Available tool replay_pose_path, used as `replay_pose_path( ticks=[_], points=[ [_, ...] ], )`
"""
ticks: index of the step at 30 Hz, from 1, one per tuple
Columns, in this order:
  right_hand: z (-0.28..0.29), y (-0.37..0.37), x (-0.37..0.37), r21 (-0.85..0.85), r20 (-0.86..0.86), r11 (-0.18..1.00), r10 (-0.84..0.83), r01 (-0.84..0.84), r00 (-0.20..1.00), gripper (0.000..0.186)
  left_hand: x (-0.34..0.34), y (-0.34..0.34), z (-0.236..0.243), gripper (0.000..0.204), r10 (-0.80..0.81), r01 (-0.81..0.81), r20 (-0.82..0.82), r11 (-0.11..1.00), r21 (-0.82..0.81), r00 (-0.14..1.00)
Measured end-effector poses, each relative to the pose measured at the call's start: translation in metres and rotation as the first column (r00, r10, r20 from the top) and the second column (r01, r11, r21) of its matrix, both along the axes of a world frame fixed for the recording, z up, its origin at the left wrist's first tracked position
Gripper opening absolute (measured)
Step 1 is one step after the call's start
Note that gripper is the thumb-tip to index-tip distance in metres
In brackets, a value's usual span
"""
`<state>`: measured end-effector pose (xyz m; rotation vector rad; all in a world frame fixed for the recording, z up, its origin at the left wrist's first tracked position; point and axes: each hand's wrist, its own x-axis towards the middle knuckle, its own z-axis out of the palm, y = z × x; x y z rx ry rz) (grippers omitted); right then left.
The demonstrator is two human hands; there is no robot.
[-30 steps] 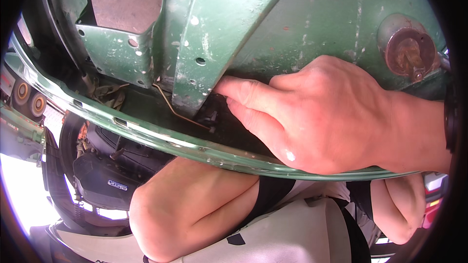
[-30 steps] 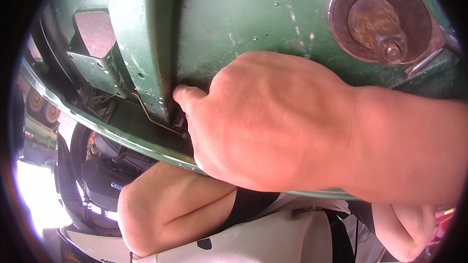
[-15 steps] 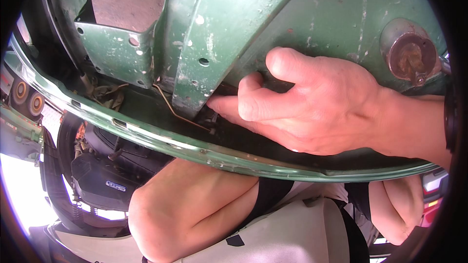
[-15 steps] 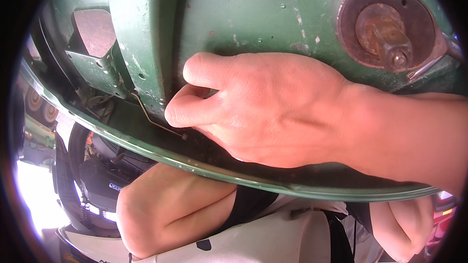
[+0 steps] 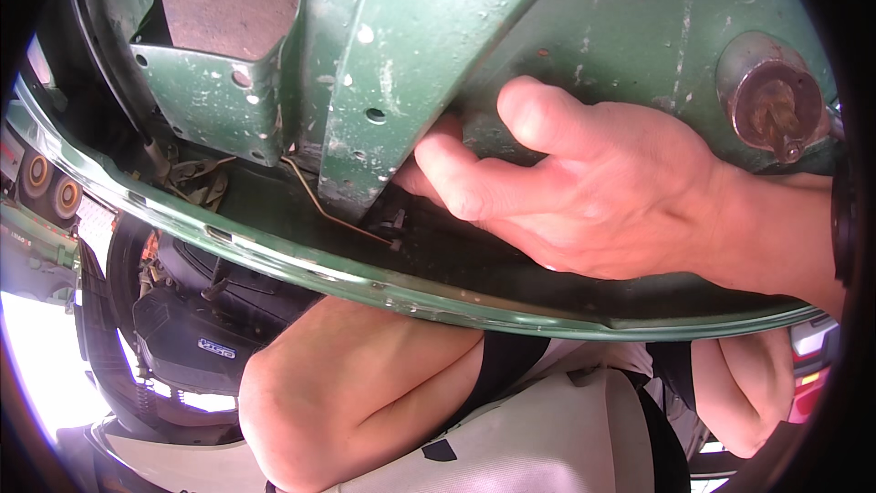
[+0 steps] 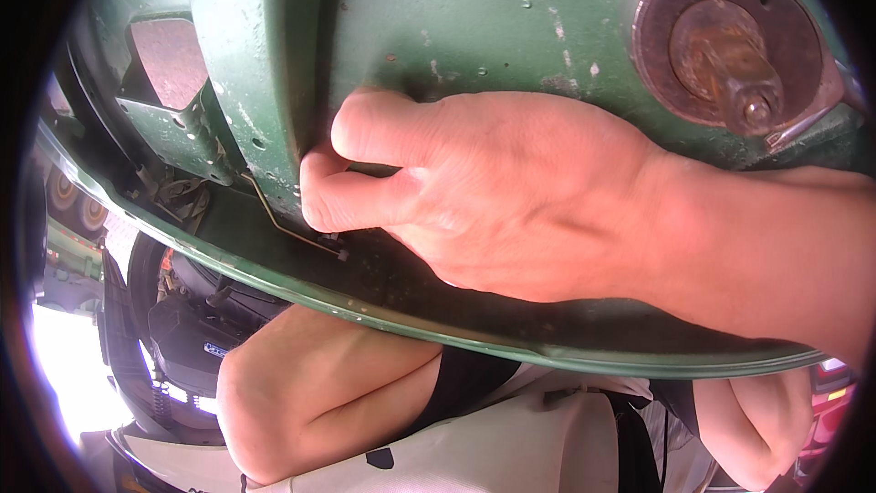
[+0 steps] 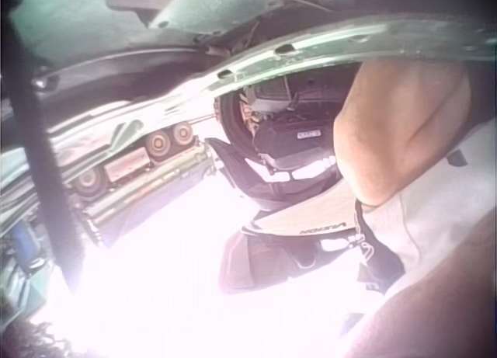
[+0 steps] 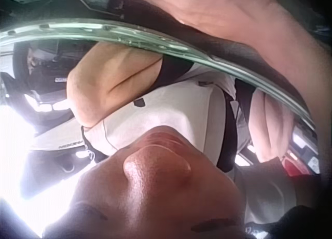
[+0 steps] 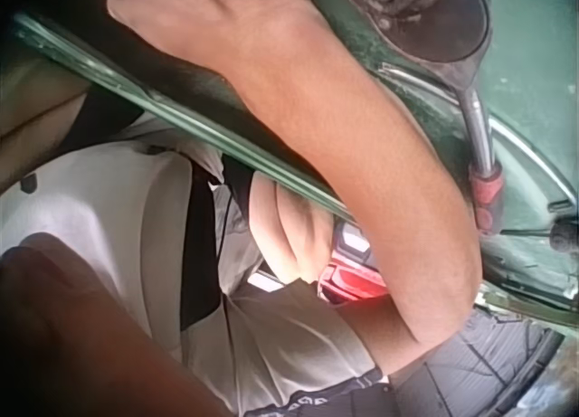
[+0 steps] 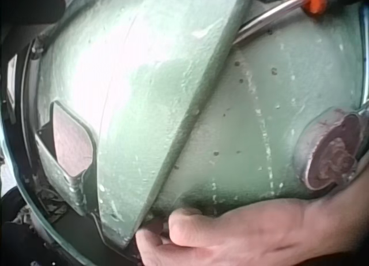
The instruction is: The person uses a screwdriver and their fingers to remove a metal clip from inside a green vehicle door, then uses a long metal rod and a ratchet to work on the internal mechanism while sitting on the floor.
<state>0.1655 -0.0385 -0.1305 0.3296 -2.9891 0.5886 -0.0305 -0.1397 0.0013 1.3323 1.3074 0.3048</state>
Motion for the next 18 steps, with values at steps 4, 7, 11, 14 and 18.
replay_pose_path(
  ticks=[4, 7, 11, 14, 18],
  points=[
    [0.000, 0.001, -0.004, -0.009, -0.008, 0.997, 0.080, -0.081, 0.997, 0.033, -0.001, 0.002, 0.001, 0.029, 0.012, -0.012, 0.005, 1.000, 0.014, 1.000],
    [-0.001, 0.002, -0.003, -0.074, 0.018, 0.994, 0.078, -0.076, 0.997, 0.030, -0.002, 0.004, -0.001, 0.029, 0.038, -0.038, 0.007, 0.999, 0.037, 0.999],
    [-0.006, -0.005, -0.002, -0.073, 0.011, 0.997, 0.012, -0.011, 1.000, 0.035, -0.002, -0.001, -0.005, 0.032, -0.036, 0.037, -0.009, 0.999, 0.032, 0.999],
    [-0.004, -0.003, -0.005, -0.058, -0.015, 0.998, 0.010, -0.011, 1.000, 0.039, 0.005, -0.013, 0.001, 0.036, 0.029, -0.041, 0.079, 0.987, 0.156, 0.996],
    [-0.003, -0.001, -0.004, -0.082, -0.038, 0.997, 0.002, -0.005, 0.999, 0.040, -0.003, -0.006, 0.009, 0.033, -0.170, 0.167, -0.029, 0.982, -0.086, 0.985]
  ],
)
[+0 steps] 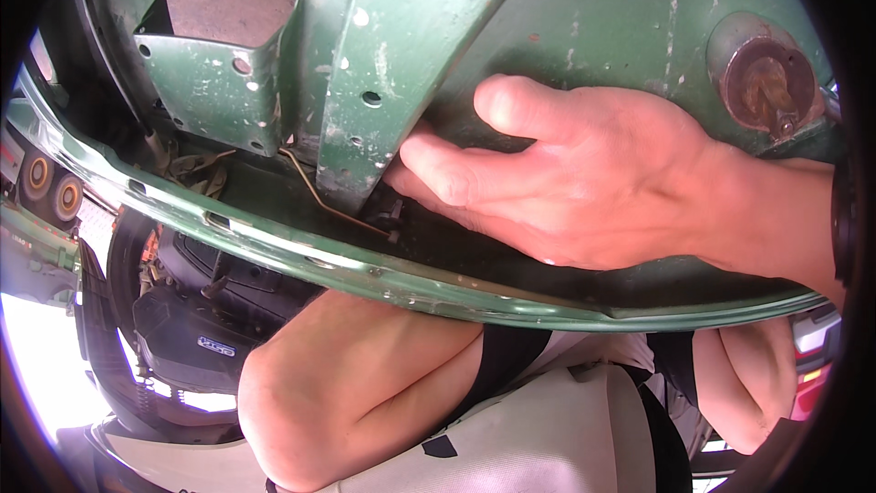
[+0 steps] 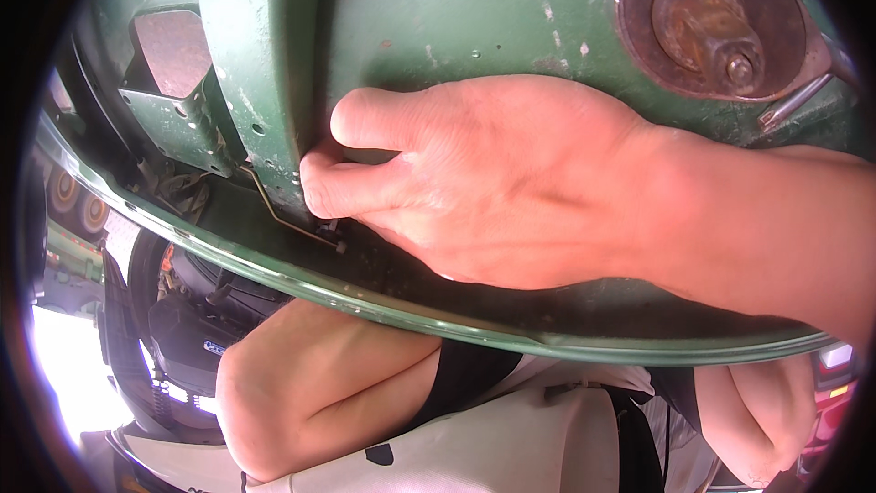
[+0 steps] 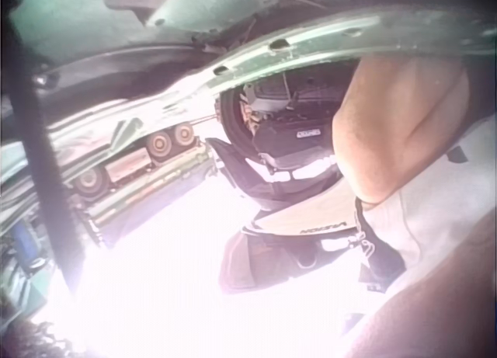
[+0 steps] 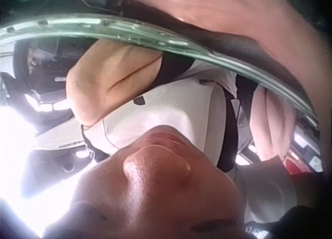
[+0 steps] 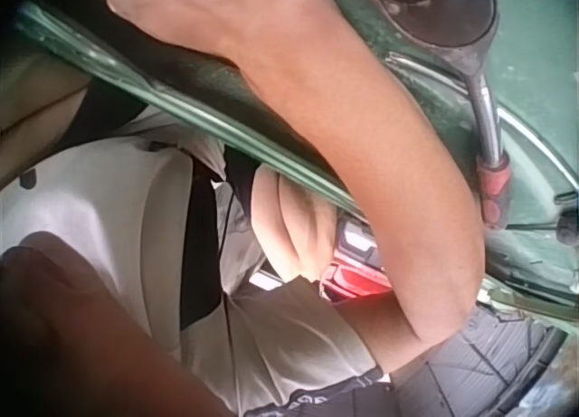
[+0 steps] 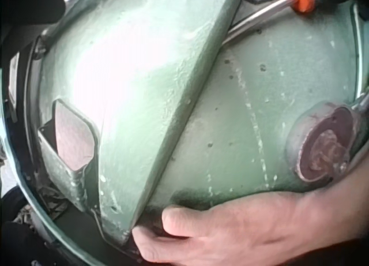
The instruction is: The person uses a screwdriver and their fingers to remove a metal clip from inside a green vehicle door, then uses a long metal rod and a ratchet to work on the internal mechanism while sitting on the floor.
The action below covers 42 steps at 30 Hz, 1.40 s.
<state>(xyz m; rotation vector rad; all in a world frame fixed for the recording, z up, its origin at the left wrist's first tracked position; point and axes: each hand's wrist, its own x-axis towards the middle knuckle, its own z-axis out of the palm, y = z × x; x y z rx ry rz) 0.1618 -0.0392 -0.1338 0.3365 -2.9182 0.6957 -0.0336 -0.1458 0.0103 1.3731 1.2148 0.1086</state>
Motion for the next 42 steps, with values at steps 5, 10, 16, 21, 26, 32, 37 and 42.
replay_pose_path(
  ticks=[5, 10, 16, 21, 26, 32, 37, 42],
  points=[
    [-0.004, -0.002, 0.001, -0.216, -0.102, 0.970, -0.131, 0.107, 0.986, 0.036, 0.001, -0.004, -0.001, 0.032, 0.066, -0.066, 0.004, 0.998, 0.010, 0.998],
    [-0.005, 0.002, 0.003, -0.197, -0.067, 0.980, -0.045, 0.031, 0.997, 0.029, 0.002, -0.006, -0.005, 0.030, 0.079, -0.080, 0.020, 0.997, 0.012, 0.997],
    [0.000, 0.008, -0.001, -0.170, -0.068, 0.985, -0.022, 0.011, 0.997, 0.025, 0.001, -0.002, 0.002, 0.029, 0.086, -0.086, -0.008, 0.996, -0.002, 0.996],
    [0.000, 0.014, 0.004, -0.086, -0.017, 0.995, 0.044, -0.046, 0.999, 0.025, 0.002, -0.005, 0.001, 0.028, 0.093, -0.093, -0.014, 0.995, -0.022, 0.996],
    [0.000, 0.012, 0.006, -0.031, 0.000, 0.999, 0.037, -0.037, 0.999, 0.032, 0.002, -0.006, 0.005, 0.027, 0.102, -0.103, -0.014, 0.994, -0.034, 0.995],
    [-0.001, 0.008, 0.005, 0.004, -0.044, 1.000, -0.012, 0.012, 0.999, 0.034, 0.000, -0.009, 0.003, 0.026, 0.118, -0.119, -0.022, 0.992, -0.039, 0.993],
    [0.001, 0.011, 0.005, 0.009, -0.020, 1.000, 0.029, -0.029, 0.999, 0.032, -0.001, -0.010, 0.003, 0.026, 0.119, -0.120, -0.026, 0.992, -0.048, 0.993],
    [0.003, 0.010, 0.006, -0.037, 0.025, 0.999, 0.006, -0.005, 1.000, 0.028, -0.001, -0.010, 0.003, 0.026, 0.122, -0.122, -0.018, 0.991, -0.057, 0.992]
  ],
)
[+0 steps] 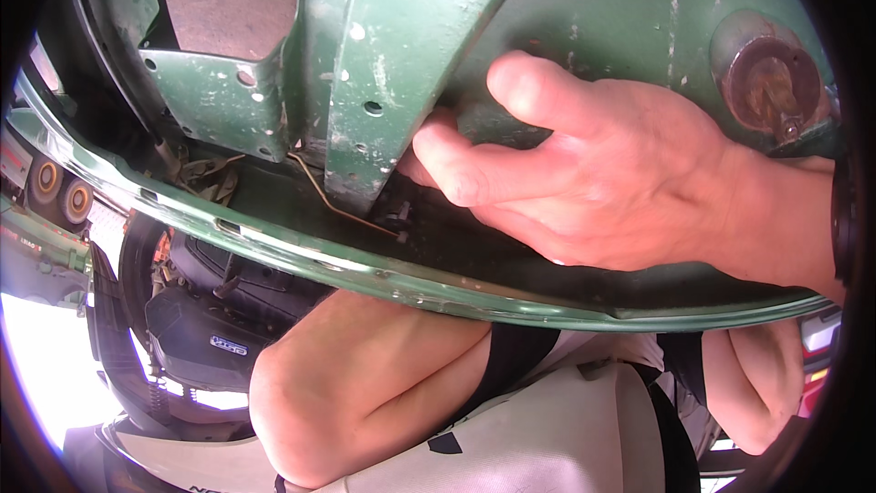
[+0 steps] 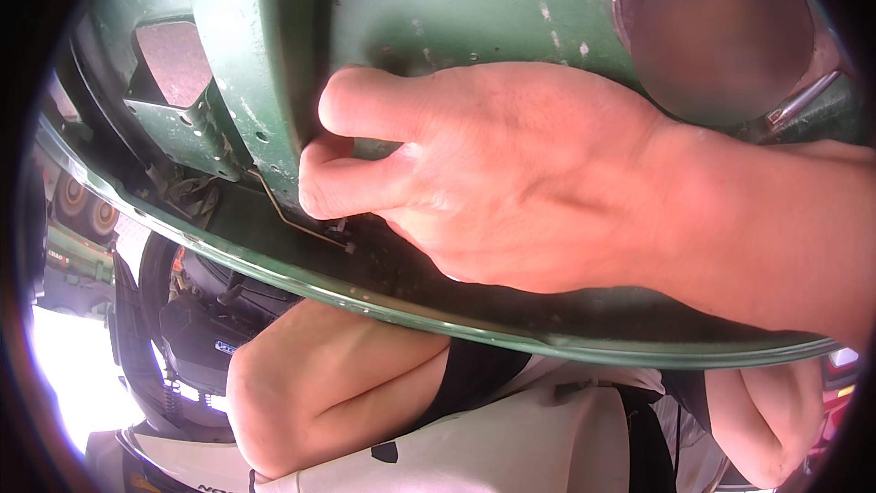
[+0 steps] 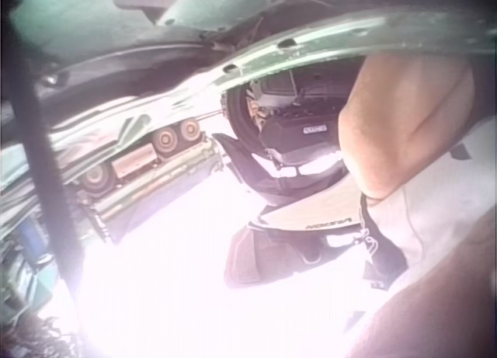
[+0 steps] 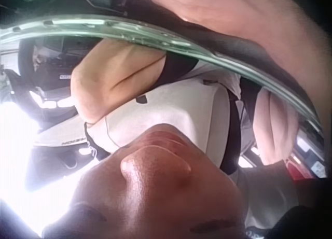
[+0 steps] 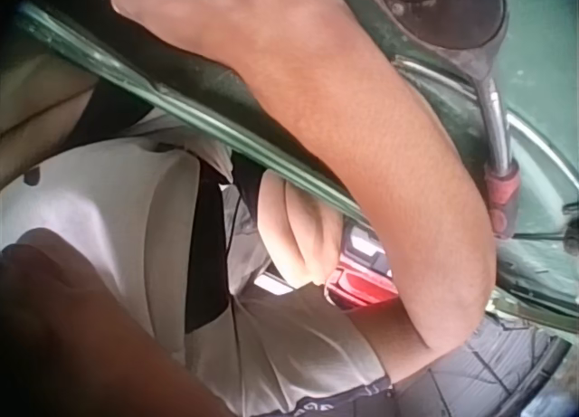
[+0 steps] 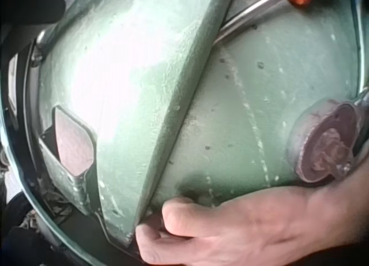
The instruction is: The person uses a screwdriver and their fingers to remove a metal clip from inside a green vehicle door, then uses a long metal rod and a ratchet to work on the internal mechanism while sitting on the floor.
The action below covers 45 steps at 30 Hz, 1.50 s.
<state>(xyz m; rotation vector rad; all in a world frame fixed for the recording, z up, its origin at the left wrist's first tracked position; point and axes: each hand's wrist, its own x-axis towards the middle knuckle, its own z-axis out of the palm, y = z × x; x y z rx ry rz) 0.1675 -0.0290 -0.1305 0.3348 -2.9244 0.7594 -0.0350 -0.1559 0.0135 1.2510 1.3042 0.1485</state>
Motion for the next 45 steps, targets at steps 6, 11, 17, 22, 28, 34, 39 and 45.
replay_pose_path(
  ticks=[6, 11, 17, 22, 28, 34, 39, 45],
  points=[
    [0.001, 0.001, -0.002, 0.015, 0.027, 0.999, 0.045, -0.046, 0.999, 0.025, 0.002, -0.002, 0.001, 0.026, 0.003, -0.003, -0.006, 1.000, -0.006, 1.000],
    [-0.005, -0.011, -0.009, 0.113, -0.067, 0.990, -0.076, 0.083, 0.995, 0.037, 0.000, -0.002, -0.001, 0.027, 0.009, -0.009, -0.003, 1.000, -0.006, 1.000],
    [-0.003, -0.010, -0.005, 0.098, -0.033, 0.993, -0.064, 0.067, 0.997, 0.045, 0.001, -0.002, 0.003, 0.028, 0.008, -0.008, -0.014, 1.000, -0.013, 1.000],
    [0.002, -0.001, -0.005, 0.131, 0.058, 0.990, 0.041, -0.048, 0.997, 0.040, 0.002, -0.004, 0.003, 0.029, 0.015, -0.016, -0.010, 1.000, -0.011, 1.000],
    [0.001, -0.006, -0.007, 0.129, 0.015, 0.992, -0.002, 0.000, 1.000, 0.031, 0.003, -0.008, 0.002, 0.031, 0.022, -0.023, -0.016, 1.000, -0.005, 1.000],
    [0.004, -0.007, -0.008, 0.135, 0.029, 0.991, 0.008, -0.012, 1.000, 0.025, 0.004, -0.009, 0.003, 0.032, 0.027, -0.027, -0.016, 1.000, 0.001, 1.000],
    [0.006, -0.011, -0.009, 0.164, 0.050, 0.987, -0.003, -0.005, 0.999, 0.027, 0.004, -0.011, 0.003, 0.034, 0.029, -0.029, -0.015, 1.000, 0.011, 0.999],
    [0.006, -0.011, -0.009, 0.197, 0.051, 0.980, 0.002, -0.012, 0.999, 0.027, 0.006, -0.013, 0.001, 0.036, 0.027, -0.026, -0.007, 0.999, 0.027, 1.000]
  ],
)
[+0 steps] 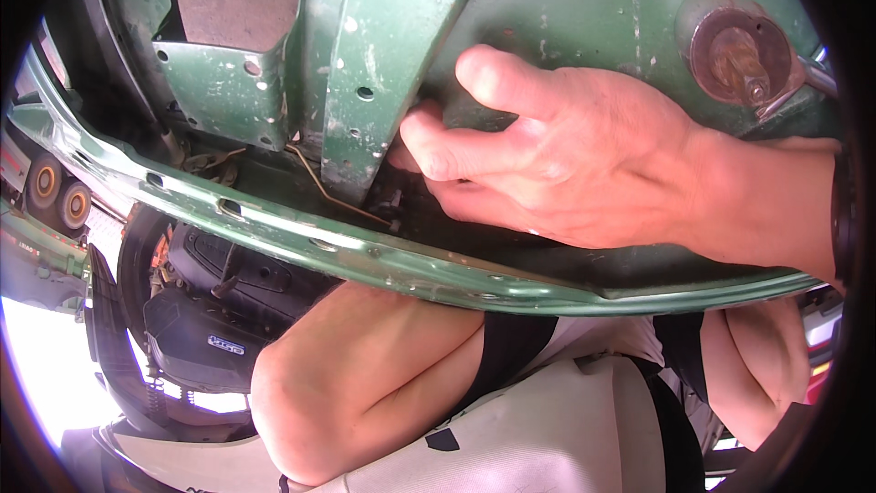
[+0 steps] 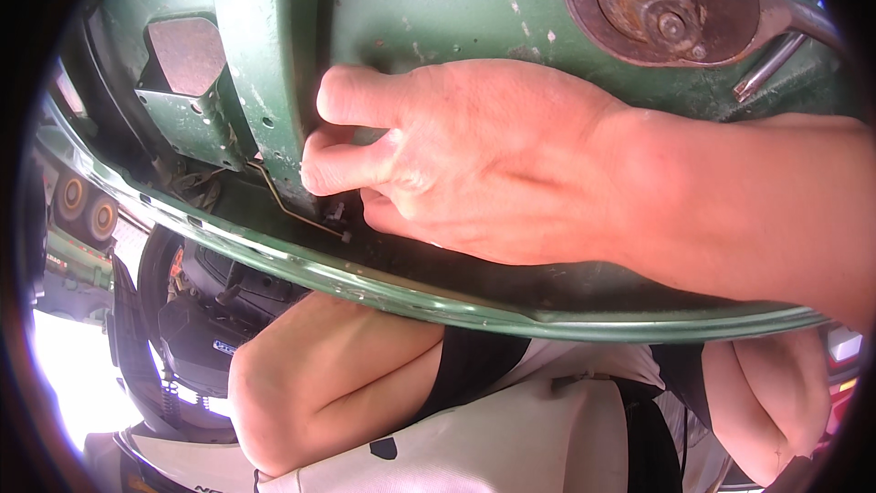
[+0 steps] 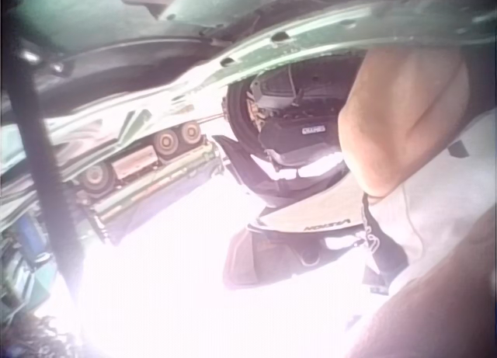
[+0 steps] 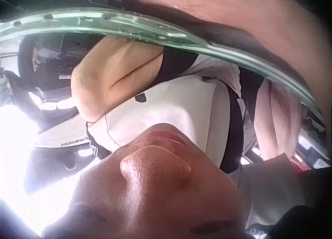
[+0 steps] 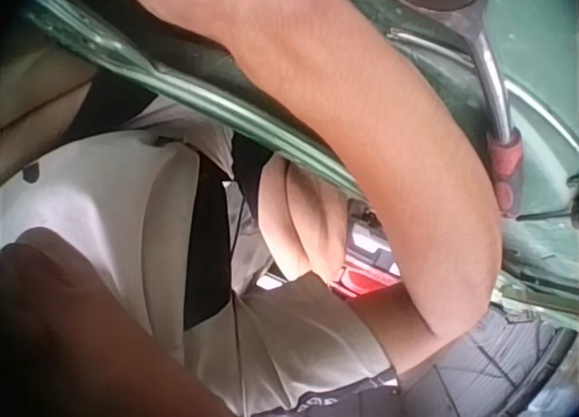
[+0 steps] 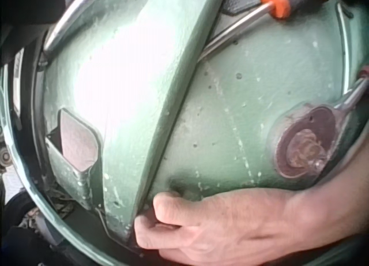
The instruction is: The person uses a screwdriver and their fingers to remove a metal clip from inside a green vehicle door, then uses a long metal rod and a ratchet to work on the internal mechanism while sitting on the floor.
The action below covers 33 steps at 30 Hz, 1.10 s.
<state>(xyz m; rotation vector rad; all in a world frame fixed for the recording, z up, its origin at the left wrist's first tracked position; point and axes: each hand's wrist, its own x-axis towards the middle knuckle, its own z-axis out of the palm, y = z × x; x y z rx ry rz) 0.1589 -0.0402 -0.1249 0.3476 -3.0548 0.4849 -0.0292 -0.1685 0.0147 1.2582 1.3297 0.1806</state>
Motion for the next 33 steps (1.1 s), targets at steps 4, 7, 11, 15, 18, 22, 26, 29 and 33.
replay_pose_path(
  ticks=[4, 7, 11, 15, 18, 22, 26, 29, 33],
  points=[
    [0.001, 0.004, -0.001, 0.020, 0.035, 0.999, 0.043, -0.044, 0.998, 0.027, 0.000, -0.001, 0.001, 0.038, 0.004, -0.004, 0.003, 1.000, 0.006, 1.000],
    [0.004, 0.006, -0.003, 0.060, 0.039, 0.995, 0.072, -0.074, 0.997, 0.027, 0.001, -0.002, 0.004, 0.039, 0.003, -0.003, 0.001, 1.000, 0.014, 1.000],
    [0.007, 0.010, -0.004, 0.085, 0.057, 0.986, 0.140, -0.145, 0.988, 0.027, 0.004, -0.005, 0.005, 0.041, 0.021, -0.021, 0.001, 0.999, 0.035, 1.000],
    [0.005, 0.011, -0.004, 0.071, 0.045, 0.990, 0.123, -0.126, 0.991, 0.027, 0.002, -0.012, 0.004, 0.042, 0.073, -0.073, -0.018, 0.997, 0.007, 0.997],
    [0.004, 0.012, -0.001, 0.091, 0.040, 0.989, 0.114, -0.117, 0.993, 0.027, -0.009, -0.023, 0.001, 0.044, 0.166, -0.174, -0.078, 0.980, -0.101, 0.983],
    [0.003, 0.012, 0.000, 0.088, -0.002, 0.993, 0.078, -0.078, 0.997, 0.026, -0.039, -0.048, -0.015, 0.045, 0.348, -0.424, -0.279, 0.858, -0.289, 0.895],
    [0.008, 0.008, -0.002, 0.136, 0.026, 0.984, 0.110, -0.112, 0.994, 0.026, -0.075, -0.088, -0.047, 0.047, 0.495, -0.667, -0.458, 0.637, -0.386, 0.738],
    [-0.002, -0.002, -0.012, 0.051, -0.104, 0.997, 0.056, -0.051, 0.993, 0.027, -0.087, -0.083, -0.025, 0.048, 0.491, -0.761, -0.626, 0.588, -0.274, 0.605],
    [-0.001, 0.007, 0.008, 0.041, -0.029, 0.999, 0.037, -0.036, 0.999, 0.027, -0.083, -0.027, 0.020, 0.045, 0.597, -0.590, -0.445, 0.788, 0.173, 0.668]
  ],
)
